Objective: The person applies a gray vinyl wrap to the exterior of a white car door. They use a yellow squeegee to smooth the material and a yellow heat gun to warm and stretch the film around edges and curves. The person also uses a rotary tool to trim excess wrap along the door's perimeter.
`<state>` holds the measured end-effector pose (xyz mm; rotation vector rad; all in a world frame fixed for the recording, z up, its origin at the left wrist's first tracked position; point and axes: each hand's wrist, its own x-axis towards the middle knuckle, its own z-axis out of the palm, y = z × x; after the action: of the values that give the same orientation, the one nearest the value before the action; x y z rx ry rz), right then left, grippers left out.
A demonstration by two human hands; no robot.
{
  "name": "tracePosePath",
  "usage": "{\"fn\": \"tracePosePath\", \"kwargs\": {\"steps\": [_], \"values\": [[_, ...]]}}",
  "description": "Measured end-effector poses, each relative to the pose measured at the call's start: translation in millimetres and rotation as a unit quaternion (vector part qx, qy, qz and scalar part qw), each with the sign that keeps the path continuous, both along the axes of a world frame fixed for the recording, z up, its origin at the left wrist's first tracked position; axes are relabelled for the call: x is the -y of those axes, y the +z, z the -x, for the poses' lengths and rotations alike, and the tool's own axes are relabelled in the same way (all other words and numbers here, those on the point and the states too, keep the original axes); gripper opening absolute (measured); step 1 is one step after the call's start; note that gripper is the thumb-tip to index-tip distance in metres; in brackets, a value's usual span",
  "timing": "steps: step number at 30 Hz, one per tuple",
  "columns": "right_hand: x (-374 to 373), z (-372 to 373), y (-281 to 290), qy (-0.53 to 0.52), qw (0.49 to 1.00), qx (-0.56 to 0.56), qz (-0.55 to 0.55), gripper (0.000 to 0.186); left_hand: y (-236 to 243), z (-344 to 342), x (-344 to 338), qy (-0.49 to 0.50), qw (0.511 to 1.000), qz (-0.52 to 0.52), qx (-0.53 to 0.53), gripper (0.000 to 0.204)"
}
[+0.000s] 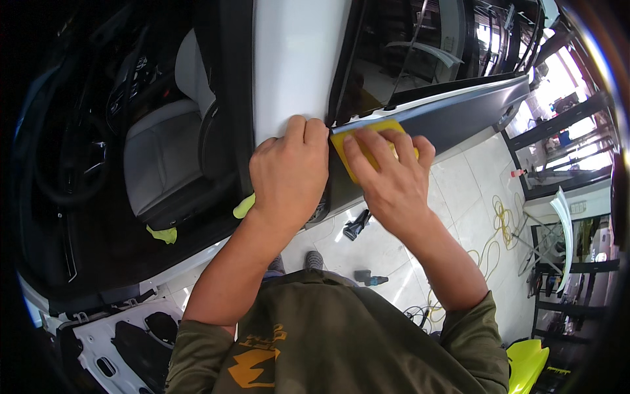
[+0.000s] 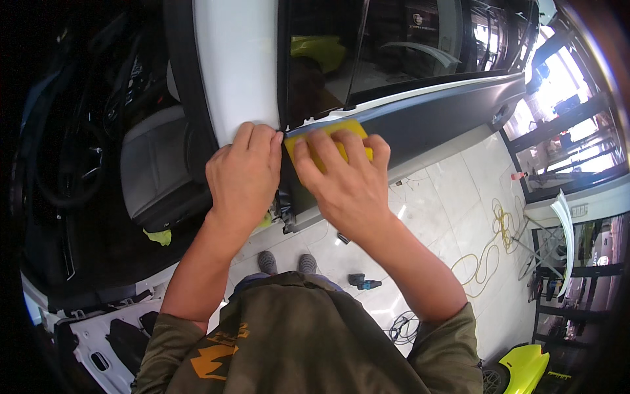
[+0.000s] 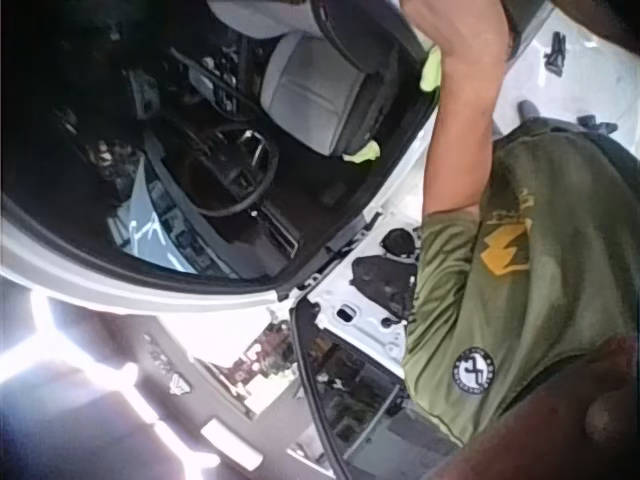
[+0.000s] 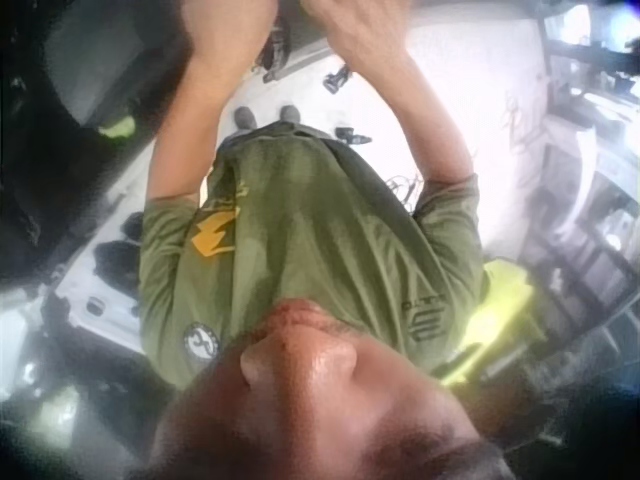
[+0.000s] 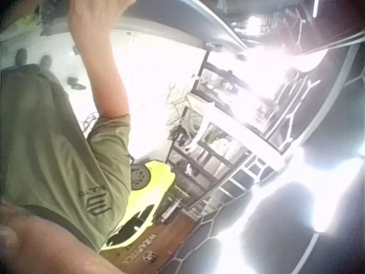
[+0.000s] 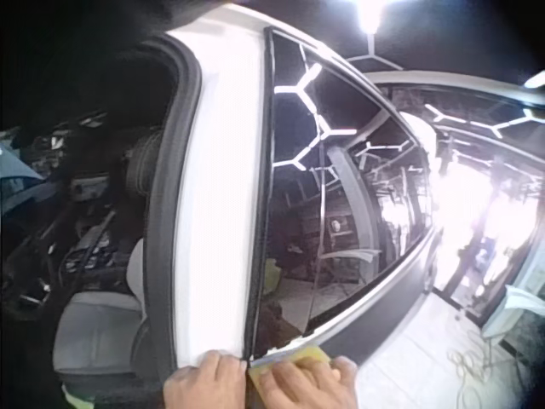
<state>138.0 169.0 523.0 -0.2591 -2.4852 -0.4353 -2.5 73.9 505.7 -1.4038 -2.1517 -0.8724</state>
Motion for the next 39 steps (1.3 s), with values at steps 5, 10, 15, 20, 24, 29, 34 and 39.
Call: {"fn": "tracePosePath", "kwargs": {"steps": [5,10,15,20,24,29,34,39], "values": [[-25,-12,19,-0.089,0.995,-0.005,-0.036,0.028,0,2,1,-0.004,1.0,-0.006,-0.02,0.015],[22,-17,29,-0.091,0.886,-0.14,0.432,0.023,-3,5,3,-0.007,1.0,-0.011,-0.024,0.016],[56,14,14,-0.139,0.82,-0.181,0.524,0.029,-2,6,2,-0.015,0.999,0.001,-0.04,0.015],[62,25,10,-0.155,0.851,-0.159,0.476,0.025,-6,8,1,-0.018,0.999,-0.024,-0.036,0.019],[69,31,11,-0.19,0.86,-0.133,0.454,0.023,-4,7,4,-0.021,0.998,0.005,-0.055,0.014],[75,48,19,-0.242,0.86,-0.097,0.44,0.023,-3,10,8,-0.032,0.998,0.007,-0.048,0.013],[75,56,17,-0.252,0.888,-0.078,0.377,0.025,-9,22,14,-0.127,0.985,-0.103,0.059,0.013],[72,31,31,-0.196,0.862,-0.168,0.436,0.025,-24,30,42,-0.217,0.937,-0.115,0.25,0.019]]}}
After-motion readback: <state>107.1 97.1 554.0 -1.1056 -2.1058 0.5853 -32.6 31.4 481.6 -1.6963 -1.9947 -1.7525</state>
